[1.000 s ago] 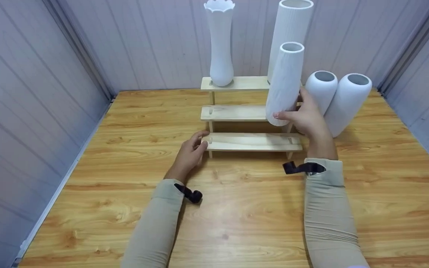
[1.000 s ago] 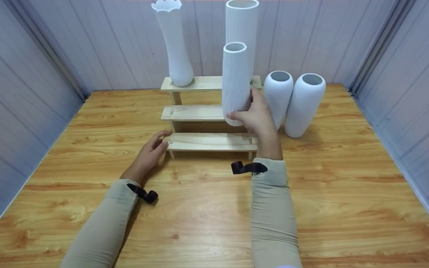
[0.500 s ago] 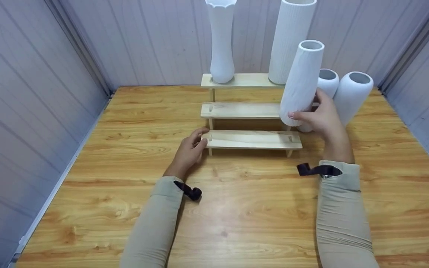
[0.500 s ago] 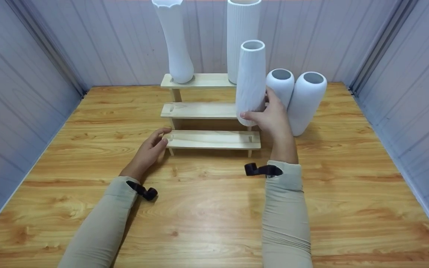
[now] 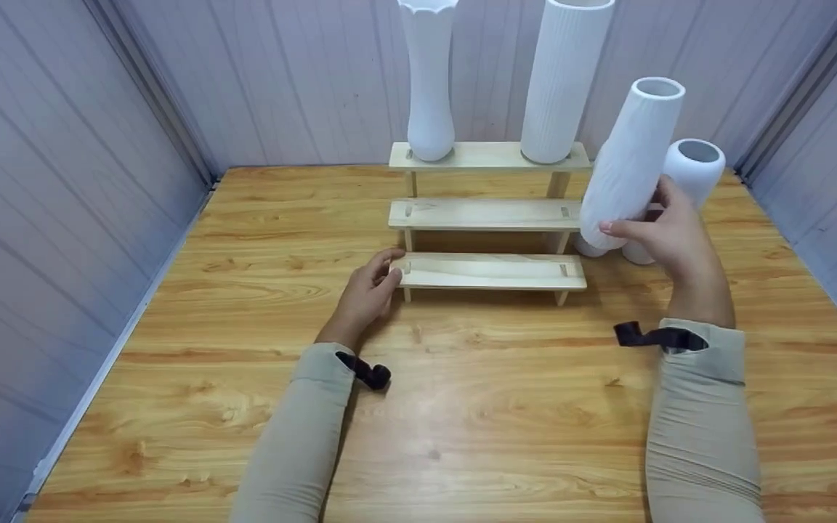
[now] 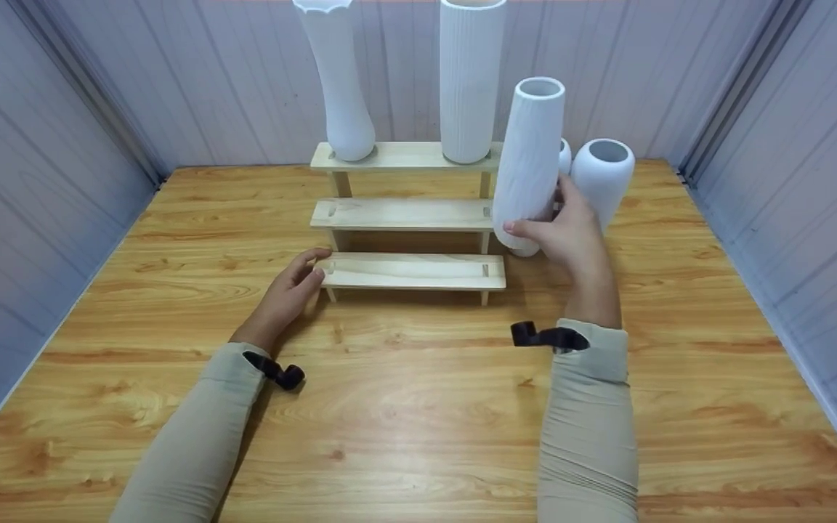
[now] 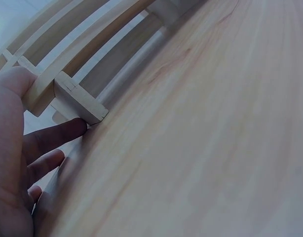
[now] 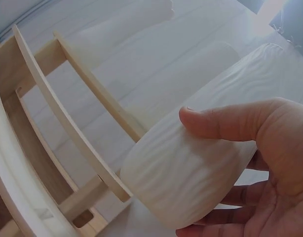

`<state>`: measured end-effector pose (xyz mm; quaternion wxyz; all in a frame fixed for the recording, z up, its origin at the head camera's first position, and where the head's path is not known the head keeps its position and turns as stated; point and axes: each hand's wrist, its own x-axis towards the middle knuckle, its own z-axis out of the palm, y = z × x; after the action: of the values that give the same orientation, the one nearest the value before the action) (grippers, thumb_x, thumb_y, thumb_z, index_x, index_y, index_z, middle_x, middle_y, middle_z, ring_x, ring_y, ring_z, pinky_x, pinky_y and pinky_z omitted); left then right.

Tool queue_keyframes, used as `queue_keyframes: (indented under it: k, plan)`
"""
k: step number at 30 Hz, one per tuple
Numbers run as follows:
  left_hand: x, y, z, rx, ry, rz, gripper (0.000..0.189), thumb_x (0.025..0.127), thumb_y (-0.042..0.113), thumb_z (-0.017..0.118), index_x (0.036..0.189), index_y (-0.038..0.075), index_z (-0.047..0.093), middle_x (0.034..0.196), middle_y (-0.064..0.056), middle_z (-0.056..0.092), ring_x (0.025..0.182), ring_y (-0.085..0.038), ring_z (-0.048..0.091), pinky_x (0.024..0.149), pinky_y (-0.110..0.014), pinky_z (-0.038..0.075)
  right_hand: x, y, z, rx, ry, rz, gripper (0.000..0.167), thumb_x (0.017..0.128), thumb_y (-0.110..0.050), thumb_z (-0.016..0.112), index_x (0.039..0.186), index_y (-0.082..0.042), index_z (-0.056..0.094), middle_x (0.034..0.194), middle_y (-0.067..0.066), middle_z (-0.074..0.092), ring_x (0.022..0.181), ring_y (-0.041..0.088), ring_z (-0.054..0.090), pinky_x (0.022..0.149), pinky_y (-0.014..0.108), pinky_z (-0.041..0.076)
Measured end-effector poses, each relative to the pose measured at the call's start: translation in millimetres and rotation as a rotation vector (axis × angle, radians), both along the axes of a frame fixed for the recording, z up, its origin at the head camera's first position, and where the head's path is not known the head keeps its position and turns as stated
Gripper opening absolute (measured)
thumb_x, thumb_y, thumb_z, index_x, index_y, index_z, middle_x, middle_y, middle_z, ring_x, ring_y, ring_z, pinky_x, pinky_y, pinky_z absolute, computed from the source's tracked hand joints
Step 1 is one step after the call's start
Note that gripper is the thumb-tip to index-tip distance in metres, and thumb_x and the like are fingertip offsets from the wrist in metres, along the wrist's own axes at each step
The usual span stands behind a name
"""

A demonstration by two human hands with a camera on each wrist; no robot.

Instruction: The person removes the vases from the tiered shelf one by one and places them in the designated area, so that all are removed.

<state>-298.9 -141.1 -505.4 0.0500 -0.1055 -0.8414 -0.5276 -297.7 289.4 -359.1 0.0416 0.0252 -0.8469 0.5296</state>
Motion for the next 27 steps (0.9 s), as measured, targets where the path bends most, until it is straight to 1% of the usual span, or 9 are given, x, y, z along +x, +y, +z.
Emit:
queue_keyframes:
  k: [2,6,11,15,21,23,25,26,27]
  plan:
    - [-0.1,0.2,-0.7,0.001,0.004,0.006,0.035,0.104,0.024,0.056,0.138,0.022,0.060,0.121,-0.012,0.068,0.100,-0.020,0.061,0.094,-0.037,0.046,1.5,5.0,1.6,0.004,-0.001,-0.008,0.091,0.082,-0.016,0.085,0.156,-0.011,0.032,0.144,0.014,0.046,0.123,0.026,0.050,0.107,0.050,0.043]
    - [0.7,1.1,-1.5,0.006,-0.003,0.007,0.035,0.104,0.023,0.056,0.138,0.021,0.060,0.129,-0.015,0.065,0.122,-0.023,0.058,0.107,-0.042,0.044,4.3,14.9,3.2,0.001,-0.021,-0.035,0.096,0.081,-0.019,0.086,0.158,-0.014,0.030,0.149,0.016,0.043,0.129,0.031,0.046,0.111,0.055,0.038]
    - [-0.1,1.8,-0.1,0.006,-0.002,-0.004,0.035,0.104,0.024,0.055,0.139,0.021,0.059,0.136,-0.015,0.062,0.130,-0.026,0.054,0.109,-0.044,0.043,6.3,26.7,2.8,0.005,-0.073,-0.071,0.102,0.079,-0.027,0.089,0.160,-0.021,0.026,0.157,0.016,0.037,0.138,0.036,0.039,0.114,0.060,0.032]
    - [-1.4,1.6,1.7,0.004,0.000,-0.005,0.035,0.104,0.024,0.054,0.139,0.022,0.059,0.143,-0.014,0.057,0.134,-0.028,0.051,0.110,-0.044,0.042,8.4,36.3,2.4,0.040,-0.070,-0.080,0.101,0.079,-0.030,0.089,0.160,-0.023,0.028,0.156,0.016,0.037,0.137,0.038,0.040,0.113,0.059,0.034]
    - [-1.7,0.0,0.9,-0.003,-0.001,0.000,0.036,0.104,0.024,0.055,0.140,0.022,0.059,0.141,-0.016,0.058,0.134,-0.029,0.050,0.111,-0.044,0.041,9.4,47.2,0.5,0.043,-0.040,-0.096,0.101,0.081,-0.029,0.087,0.161,-0.023,0.025,0.152,0.015,0.038,0.132,0.035,0.043,0.110,0.055,0.039]
    - [-1.4,-0.5,-0.1,-0.008,-0.001,0.002,0.037,0.104,0.024,0.055,0.140,0.022,0.059,0.140,-0.015,0.059,0.133,-0.027,0.051,0.110,-0.043,0.042,10.0,50.9,-0.5,0.040,-0.039,-0.103,0.101,0.082,-0.029,0.086,0.161,-0.023,0.024,0.151,0.013,0.038,0.130,0.031,0.045,0.108,0.049,0.043]
    - [-0.8,-0.5,-0.3,-0.004,-0.008,-0.009,0.036,0.104,0.025,0.054,0.140,0.023,0.058,0.133,-0.016,0.063,0.114,-0.029,0.062,0.102,-0.044,0.047,10.9,55.5,-1.8,0.050,-0.014,-0.108,0.098,0.082,-0.026,0.086,0.160,-0.022,0.027,0.148,0.011,0.041,0.124,0.027,0.048,0.101,0.040,0.048]
    - [-1.0,-0.3,-0.3,0.000,-0.009,-0.012,0.036,0.104,0.025,0.054,0.141,0.023,0.058,0.134,-0.015,0.062,0.113,-0.028,0.061,0.101,-0.043,0.047,11.6,58.2,-2.4,0.058,-0.001,-0.109,0.097,0.082,-0.026,0.086,0.160,-0.022,0.028,0.147,0.010,0.042,0.122,0.025,0.049,0.097,0.036,0.049]
    - [-1.1,-0.1,-0.2,0.006,-0.012,-0.016,0.036,0.105,0.025,0.054,0.141,0.023,0.058,0.132,-0.015,0.063,0.108,-0.028,0.062,0.099,-0.043,0.048,12.6,61.1,-3.0,0.068,0.010,-0.110,0.097,0.082,-0.026,0.086,0.159,-0.023,0.028,0.146,0.008,0.043,0.119,0.022,0.049,0.093,0.031,0.050]
